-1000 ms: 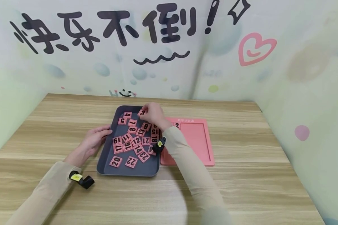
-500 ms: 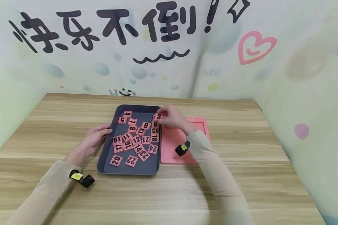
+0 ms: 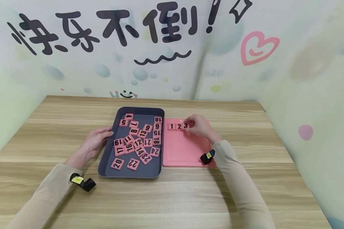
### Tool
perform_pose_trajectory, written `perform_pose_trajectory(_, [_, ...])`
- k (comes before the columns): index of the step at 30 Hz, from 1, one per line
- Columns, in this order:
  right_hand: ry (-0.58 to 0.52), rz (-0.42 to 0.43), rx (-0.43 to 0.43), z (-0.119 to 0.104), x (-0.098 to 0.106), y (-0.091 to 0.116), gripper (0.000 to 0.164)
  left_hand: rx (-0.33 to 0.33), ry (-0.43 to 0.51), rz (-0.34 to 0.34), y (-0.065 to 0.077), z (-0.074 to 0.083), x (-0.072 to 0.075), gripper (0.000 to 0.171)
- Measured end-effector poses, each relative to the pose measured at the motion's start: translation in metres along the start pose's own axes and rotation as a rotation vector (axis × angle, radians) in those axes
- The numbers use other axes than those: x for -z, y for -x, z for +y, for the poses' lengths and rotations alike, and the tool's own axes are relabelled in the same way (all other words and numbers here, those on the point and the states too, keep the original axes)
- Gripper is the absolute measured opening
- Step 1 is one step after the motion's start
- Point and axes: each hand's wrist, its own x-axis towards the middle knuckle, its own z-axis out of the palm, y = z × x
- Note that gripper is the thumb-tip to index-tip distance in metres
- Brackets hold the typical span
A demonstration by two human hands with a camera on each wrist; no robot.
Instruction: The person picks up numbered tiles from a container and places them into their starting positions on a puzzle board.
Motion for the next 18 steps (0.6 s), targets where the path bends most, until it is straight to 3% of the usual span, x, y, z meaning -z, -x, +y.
perform_pose_trajectory(9, [0.004,-0.034,-0.026,0.0114,0.0015,0.0038,0.026,0.001,0.011,-0.004,0.0002,-0.0001,-0.0007,0.047])
perform_pose_trajectory(18, [-0.042,-0.001,-0.058,0.0121,-0.0020,0.0035,0.020,0.000,0.002,-0.006,-0.0008,-0.0009,0.0002,0.047])
